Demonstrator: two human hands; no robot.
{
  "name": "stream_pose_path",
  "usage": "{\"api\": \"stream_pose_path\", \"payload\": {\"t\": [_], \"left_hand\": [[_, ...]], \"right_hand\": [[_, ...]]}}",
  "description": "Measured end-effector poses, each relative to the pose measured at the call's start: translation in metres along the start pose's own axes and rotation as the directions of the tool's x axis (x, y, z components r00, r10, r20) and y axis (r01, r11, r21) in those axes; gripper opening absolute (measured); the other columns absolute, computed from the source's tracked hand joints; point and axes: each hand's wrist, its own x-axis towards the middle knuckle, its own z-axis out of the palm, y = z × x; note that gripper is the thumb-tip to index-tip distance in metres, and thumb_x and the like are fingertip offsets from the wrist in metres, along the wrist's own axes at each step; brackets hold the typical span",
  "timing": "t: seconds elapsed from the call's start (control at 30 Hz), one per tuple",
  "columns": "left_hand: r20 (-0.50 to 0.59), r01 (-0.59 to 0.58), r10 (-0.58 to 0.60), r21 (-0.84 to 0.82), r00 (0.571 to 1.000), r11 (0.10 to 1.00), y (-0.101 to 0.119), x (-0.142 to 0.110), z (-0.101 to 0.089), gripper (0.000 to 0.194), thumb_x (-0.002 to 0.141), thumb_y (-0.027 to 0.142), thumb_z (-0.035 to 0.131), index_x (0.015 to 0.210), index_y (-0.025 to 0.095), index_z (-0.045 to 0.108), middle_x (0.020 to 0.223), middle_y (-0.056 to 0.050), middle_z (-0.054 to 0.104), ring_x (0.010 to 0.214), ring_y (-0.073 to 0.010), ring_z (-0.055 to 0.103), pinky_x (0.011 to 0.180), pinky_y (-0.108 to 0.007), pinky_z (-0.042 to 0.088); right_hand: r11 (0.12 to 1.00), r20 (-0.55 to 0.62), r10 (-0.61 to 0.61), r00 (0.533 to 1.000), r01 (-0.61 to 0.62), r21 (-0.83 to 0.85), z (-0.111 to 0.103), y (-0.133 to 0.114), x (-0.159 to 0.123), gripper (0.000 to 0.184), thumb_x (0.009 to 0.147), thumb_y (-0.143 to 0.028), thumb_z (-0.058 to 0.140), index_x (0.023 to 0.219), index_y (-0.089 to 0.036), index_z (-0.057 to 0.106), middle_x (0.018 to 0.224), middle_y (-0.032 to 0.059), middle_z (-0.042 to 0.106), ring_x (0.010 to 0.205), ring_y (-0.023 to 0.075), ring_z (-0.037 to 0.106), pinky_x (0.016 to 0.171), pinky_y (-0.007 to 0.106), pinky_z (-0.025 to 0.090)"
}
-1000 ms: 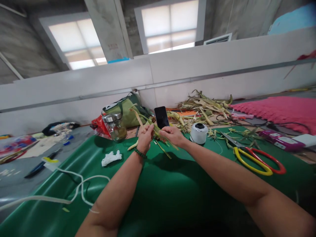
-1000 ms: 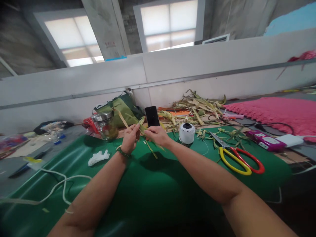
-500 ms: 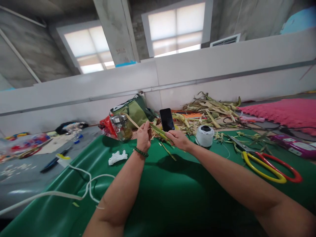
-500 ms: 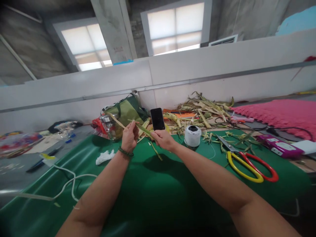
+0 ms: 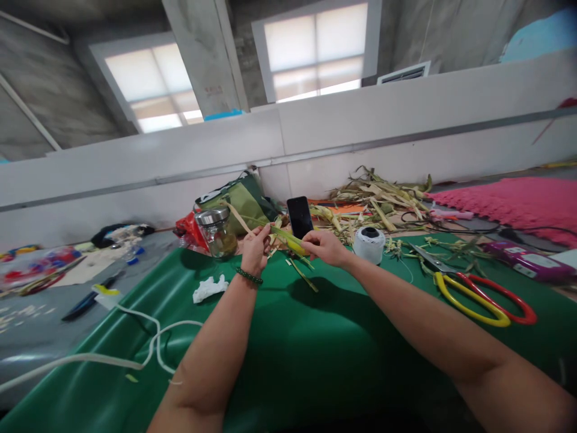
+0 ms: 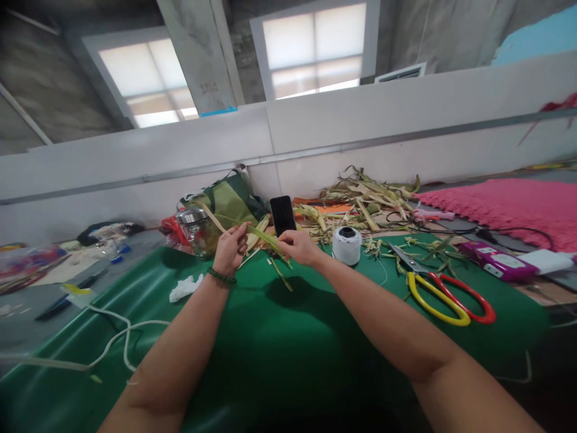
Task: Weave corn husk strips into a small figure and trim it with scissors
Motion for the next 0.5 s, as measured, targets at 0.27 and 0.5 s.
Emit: {"api": "stream_pose_path", "payload": {"t": [0.27,0.5], "left_hand": [[0.168,0.123,-0.139,0.100,0.976,0.987,-0.014,-0.016,0.013,0.035,0.051,0.027,0.083,0.047,0.014,0.051,0.035,0.009,0.035,0.030,-0.0004,0.026,0.032,-0.018,0.012],[0.214,0.131,-0.141,0.059,0.967,0.990,-0.010,-0.017,0.016,0.035,0.053,0.027,0.082,0.049,0.015,0.049,0.036,0.011,0.030,0.031,0.0002,0.022,0.032,-0.016,0.013]], "right_hand": [[0.986,-0.119,-0.091,0.989,0.073,-0.148,0.003,-0.005,-0.005,0.027,0.082,-0.038,0.054,0.062,-0.019,0.058,0.050,-0.0027,0.055,0.043,0.0087,0.046,0.044,0.021,0.033],[0.986,-0.112,0.036,0.993,-0.018,0.164,0.010,-0.003,-0.001,0.039,0.081,-0.051,0.049,0.059,-0.019,0.050,0.047,-0.0021,0.055,0.036,0.0082,0.045,0.037,0.020,0.034]]}}
